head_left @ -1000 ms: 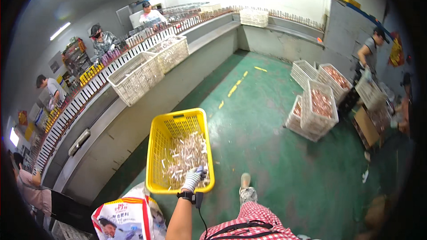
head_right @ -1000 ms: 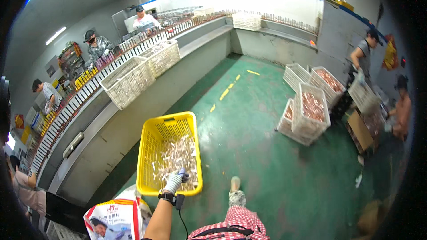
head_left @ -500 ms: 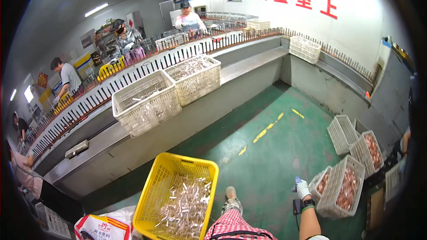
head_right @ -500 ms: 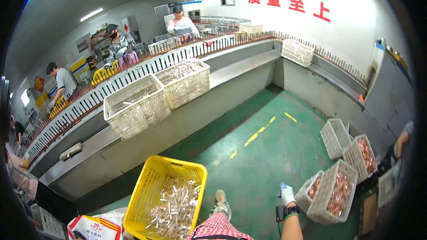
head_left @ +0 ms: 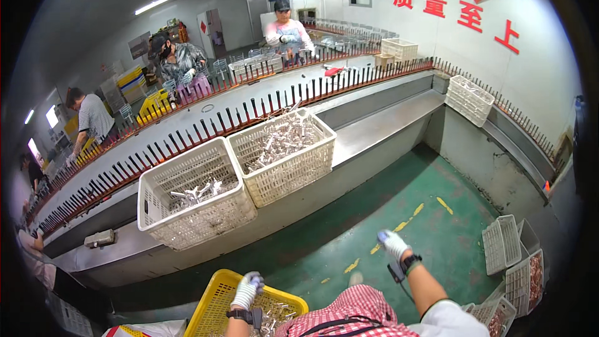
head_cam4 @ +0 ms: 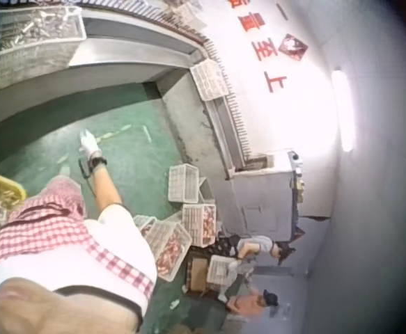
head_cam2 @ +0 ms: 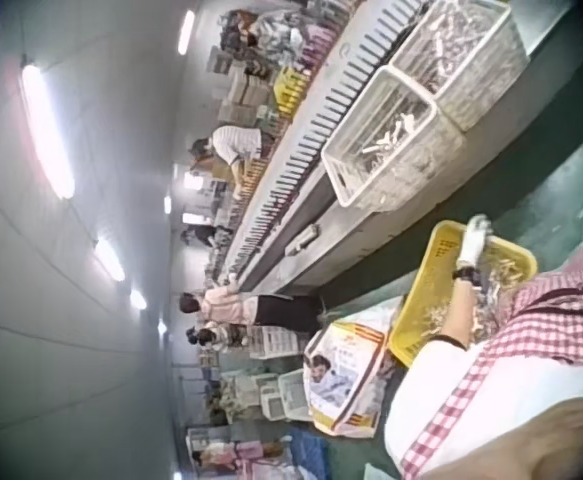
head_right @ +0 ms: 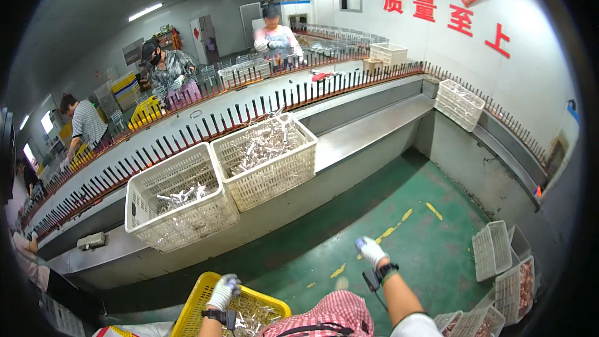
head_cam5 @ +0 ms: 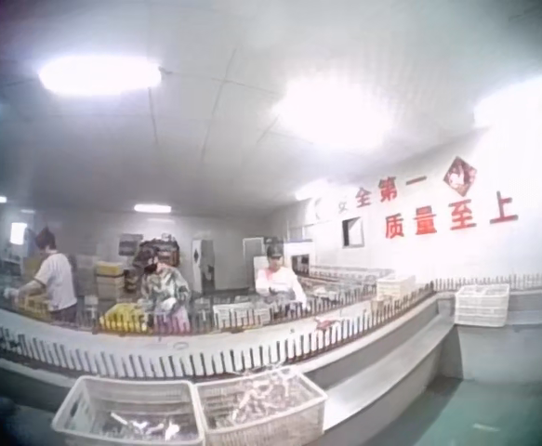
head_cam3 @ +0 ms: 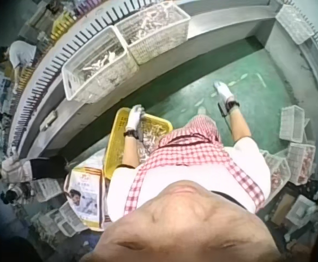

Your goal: Transferring small plastic components from a basket into a large storage bag in a manufacturing environment.

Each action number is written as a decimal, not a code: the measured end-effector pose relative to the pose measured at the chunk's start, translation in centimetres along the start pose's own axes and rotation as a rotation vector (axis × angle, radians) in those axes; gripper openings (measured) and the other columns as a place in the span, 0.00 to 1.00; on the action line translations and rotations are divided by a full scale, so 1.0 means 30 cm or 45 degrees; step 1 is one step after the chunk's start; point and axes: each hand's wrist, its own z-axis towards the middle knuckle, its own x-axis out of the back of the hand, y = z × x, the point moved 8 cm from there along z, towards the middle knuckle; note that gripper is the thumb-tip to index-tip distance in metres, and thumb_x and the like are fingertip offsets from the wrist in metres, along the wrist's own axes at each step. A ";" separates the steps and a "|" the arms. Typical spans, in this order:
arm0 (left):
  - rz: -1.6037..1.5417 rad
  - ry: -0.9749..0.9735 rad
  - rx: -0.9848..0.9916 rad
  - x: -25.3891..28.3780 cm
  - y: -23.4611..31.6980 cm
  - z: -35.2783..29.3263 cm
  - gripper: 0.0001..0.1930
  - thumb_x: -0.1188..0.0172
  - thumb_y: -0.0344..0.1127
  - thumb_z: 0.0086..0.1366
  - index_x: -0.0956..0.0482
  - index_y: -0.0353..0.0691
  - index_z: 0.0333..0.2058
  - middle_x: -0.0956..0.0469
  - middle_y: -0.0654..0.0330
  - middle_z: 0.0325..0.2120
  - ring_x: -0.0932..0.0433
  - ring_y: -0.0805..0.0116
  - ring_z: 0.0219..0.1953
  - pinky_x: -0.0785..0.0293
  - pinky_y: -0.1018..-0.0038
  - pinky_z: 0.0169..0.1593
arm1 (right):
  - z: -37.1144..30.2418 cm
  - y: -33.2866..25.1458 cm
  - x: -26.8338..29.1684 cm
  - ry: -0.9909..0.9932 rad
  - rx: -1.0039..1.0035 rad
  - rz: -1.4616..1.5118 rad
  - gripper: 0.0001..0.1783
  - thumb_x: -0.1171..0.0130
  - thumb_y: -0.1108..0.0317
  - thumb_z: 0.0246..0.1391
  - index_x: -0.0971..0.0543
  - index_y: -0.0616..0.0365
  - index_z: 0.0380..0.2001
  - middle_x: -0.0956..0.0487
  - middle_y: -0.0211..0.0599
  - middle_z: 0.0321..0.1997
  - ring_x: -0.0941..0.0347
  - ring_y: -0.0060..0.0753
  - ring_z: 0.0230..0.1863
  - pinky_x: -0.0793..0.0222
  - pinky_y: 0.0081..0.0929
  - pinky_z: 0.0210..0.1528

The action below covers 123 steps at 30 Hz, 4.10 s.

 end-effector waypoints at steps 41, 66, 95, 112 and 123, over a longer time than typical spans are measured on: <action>0.305 0.903 -0.137 -0.533 0.477 1.049 0.26 0.51 0.23 0.56 0.44 0.31 0.54 0.36 0.51 0.50 0.39 0.64 0.52 0.46 0.76 0.56 | 2.210 -1.064 0.311 -0.722 0.514 -0.074 0.47 0.42 0.41 0.41 0.43 0.66 0.55 0.27 0.42 0.39 0.31 0.22 0.27 0.31 0.22 0.28; -0.079 0.506 -0.020 -0.578 0.590 1.097 0.30 0.49 0.26 0.51 0.43 0.36 0.56 0.33 0.58 0.45 0.35 0.71 0.46 0.39 0.78 0.50 | 1.717 -0.933 0.738 -0.157 0.603 0.536 0.16 0.53 0.61 0.56 0.29 0.61 0.41 0.27 0.33 0.32 0.32 0.23 0.31 0.34 0.23 0.38; -1.336 2.005 -0.677 -1.601 -0.331 -0.908 0.26 0.46 0.29 0.50 0.34 0.35 0.51 0.29 0.60 0.41 0.30 0.71 0.43 0.34 0.75 0.48 | 0.280 -0.748 -0.374 -2.076 0.125 0.205 0.21 0.62 0.53 0.59 0.28 0.58 0.38 0.26 0.33 0.36 0.31 0.27 0.37 0.36 0.25 0.43; -1.576 2.835 -0.713 -1.403 -0.876 -2.289 0.14 0.51 0.33 0.56 0.29 0.40 0.42 0.26 0.61 0.30 0.27 0.66 0.34 0.29 0.71 0.42 | -1.799 -0.541 -1.195 -2.737 0.309 0.105 0.24 0.58 0.49 0.56 0.25 0.61 0.34 0.25 0.33 0.32 0.33 0.25 0.37 0.42 0.23 0.45; -1.427 3.134 -1.017 -0.789 -1.032 -3.272 0.16 0.54 0.46 0.62 0.28 0.41 0.40 0.26 0.64 0.34 0.28 0.72 0.36 0.31 0.73 0.42 | -3.151 -0.668 -1.708 -2.955 0.231 0.178 0.21 0.54 0.54 0.55 0.27 0.62 0.38 0.24 0.35 0.32 0.30 0.26 0.35 0.37 0.23 0.43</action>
